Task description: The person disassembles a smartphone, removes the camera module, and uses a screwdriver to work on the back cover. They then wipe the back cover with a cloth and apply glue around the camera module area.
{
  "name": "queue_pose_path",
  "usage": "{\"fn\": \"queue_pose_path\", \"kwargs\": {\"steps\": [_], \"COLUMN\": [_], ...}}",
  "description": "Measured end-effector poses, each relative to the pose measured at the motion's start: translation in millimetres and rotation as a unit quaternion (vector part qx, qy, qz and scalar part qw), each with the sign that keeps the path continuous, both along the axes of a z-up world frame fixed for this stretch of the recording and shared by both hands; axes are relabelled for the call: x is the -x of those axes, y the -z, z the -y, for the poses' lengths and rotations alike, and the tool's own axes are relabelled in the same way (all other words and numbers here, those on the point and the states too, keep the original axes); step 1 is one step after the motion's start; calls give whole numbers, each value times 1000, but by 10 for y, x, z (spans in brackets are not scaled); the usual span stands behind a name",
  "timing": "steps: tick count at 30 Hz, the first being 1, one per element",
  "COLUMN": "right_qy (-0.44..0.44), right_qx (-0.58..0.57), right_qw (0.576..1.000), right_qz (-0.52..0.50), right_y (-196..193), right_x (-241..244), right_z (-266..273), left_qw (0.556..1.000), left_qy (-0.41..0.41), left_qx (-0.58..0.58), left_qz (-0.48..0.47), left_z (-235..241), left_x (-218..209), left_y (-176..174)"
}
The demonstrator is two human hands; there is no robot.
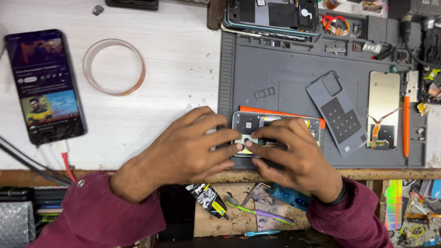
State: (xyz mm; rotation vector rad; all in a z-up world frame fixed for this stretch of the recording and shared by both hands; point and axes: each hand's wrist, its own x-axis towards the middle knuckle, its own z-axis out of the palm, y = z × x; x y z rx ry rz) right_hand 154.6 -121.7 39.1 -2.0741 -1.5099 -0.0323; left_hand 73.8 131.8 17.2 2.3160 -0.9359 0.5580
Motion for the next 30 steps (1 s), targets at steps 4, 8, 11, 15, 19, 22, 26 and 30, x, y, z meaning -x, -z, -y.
{"fn": "queue_pose_path", "kwargs": {"steps": [4,8,11,15,19,22,26,30], "right_qy": [-22,-27,-17,7,33,43,76,181], "right_qx": [-15,-32,-34,-25,-20,-12,-71,-106], "right_qw": [996,991,990,989,991,994,993,978], "right_qz": [84,129,139,144,128,103,57,11], "right_y": [93,150,150,149,153,109,70,117], "right_x": [-22,-14,12,40,150,158,134,180], "right_z": [24,16,2,-16,-2,22,77,140], "left_qw": [999,997,997,998,997,996,999,997], "left_qy": [-21,-21,-34,-37,-48,-50,-41,-50], "left_qx": [-28,-41,-48,-51,-62,-66,-20,-35], "left_qz": [36,55,58,28,18,17,19,41], "left_z": [28,53,74,89,125,151,200,186], "left_x": [11,29,39,21,105,87,31,64], "left_y": [68,128,94,84,101,55,-1,73]}}
